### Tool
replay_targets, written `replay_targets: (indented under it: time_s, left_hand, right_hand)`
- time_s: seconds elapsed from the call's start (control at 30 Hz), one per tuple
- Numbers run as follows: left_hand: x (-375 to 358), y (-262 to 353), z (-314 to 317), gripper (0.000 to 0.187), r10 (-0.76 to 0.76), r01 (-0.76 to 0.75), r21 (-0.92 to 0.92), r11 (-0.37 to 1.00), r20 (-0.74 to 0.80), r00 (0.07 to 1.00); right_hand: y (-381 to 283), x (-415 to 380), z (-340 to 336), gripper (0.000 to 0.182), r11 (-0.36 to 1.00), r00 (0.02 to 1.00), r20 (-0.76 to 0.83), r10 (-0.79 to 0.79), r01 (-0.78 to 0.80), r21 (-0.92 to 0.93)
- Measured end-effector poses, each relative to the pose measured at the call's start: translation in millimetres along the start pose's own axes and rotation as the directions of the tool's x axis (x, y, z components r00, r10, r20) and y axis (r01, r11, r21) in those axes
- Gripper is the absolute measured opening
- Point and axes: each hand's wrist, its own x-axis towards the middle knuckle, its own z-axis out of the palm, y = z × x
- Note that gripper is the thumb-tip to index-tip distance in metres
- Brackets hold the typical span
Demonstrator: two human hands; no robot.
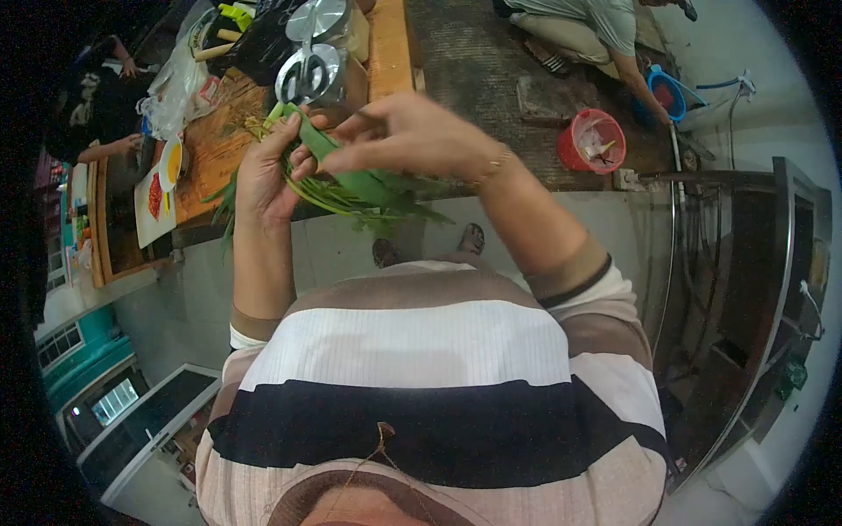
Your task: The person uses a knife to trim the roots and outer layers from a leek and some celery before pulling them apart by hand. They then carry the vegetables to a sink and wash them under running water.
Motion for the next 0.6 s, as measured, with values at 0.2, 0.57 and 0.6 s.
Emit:
replay_targets:
  time_s: [0.2,0.57,0.6]
  left_hand:
    - [-19,31,-59,0.014,0.134,-0.129,0.036,0.991,-0.265,0.955]
    - [-97,110,-225,0.014,0.354,-0.415,-0.051,0.908,-0.432,0.829]
    - [-103,116,-229,0.014,0.371,-0.434,-0.057,0.899,-0.426,0.825]
  right_hand:
    - [-13,29,38,0.025,0.965,0.910,0.325,0.257,-0.225,-0.135]
    - [1,24,50,0.025,0.845,0.820,0.326,0.471,-0.526,0.100]
    - [-1,27,55,0.027,0.855,0.833,0.290,0.471,-0.512,0.083]
